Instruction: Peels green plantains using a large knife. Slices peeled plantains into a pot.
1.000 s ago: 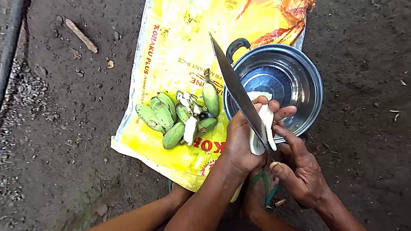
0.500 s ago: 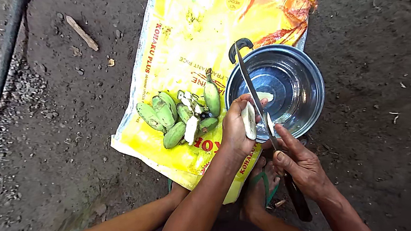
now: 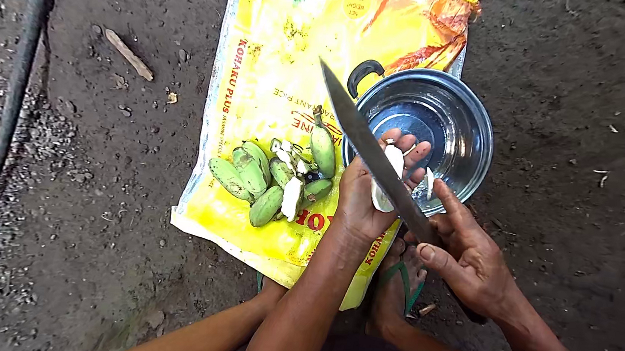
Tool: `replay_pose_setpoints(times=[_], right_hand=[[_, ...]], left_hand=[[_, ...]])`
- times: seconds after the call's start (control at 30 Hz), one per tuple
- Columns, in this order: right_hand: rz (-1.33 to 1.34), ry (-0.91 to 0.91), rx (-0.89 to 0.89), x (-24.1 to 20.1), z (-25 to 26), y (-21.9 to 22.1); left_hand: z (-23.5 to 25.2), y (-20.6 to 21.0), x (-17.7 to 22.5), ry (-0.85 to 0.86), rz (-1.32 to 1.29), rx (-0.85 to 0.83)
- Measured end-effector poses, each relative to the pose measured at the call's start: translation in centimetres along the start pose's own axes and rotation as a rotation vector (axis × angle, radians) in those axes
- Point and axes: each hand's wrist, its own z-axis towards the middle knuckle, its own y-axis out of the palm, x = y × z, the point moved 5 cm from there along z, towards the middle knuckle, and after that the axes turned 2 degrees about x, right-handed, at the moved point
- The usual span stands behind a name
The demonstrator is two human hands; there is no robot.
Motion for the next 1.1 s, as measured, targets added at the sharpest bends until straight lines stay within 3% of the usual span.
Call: replay_pose_setpoints(times=[0.2, 0.33, 0.4, 0.6, 0.9, 1.1], right_hand=[[0.017, 0.031, 0.008, 0.3, 0.1, -0.3], [0.116, 0.063, 0.012, 0.3, 0.2, -0.3], [0.131, 0.054, 0.016, 0.4, 0.4, -0.3], [0.152, 0.039, -0.004, 0.4, 0.1, 0.2], [0.139, -0.141, -0.001, 0.0, -0.2, 1.2], [0.152, -0.141, 0.069, -0.1, -0.1, 0.7]], left_hand=[[0.2, -0.4, -0.4, -0.041, -0.025, -0.023], [0.4, -0.9, -1.2, -0.147, 0.064, -0.113], [0.5, -1.2, -1.4, -0.160, 0.129, -0.077], [0.8, -1.5, -0.6, -0.026, 0.200, 0.103], [0.6, -1.0, -1.1, 0.039, 0.050, 0.089], [-0.1, -0.4, -1.5, 0.046, 0.046, 0.002]])
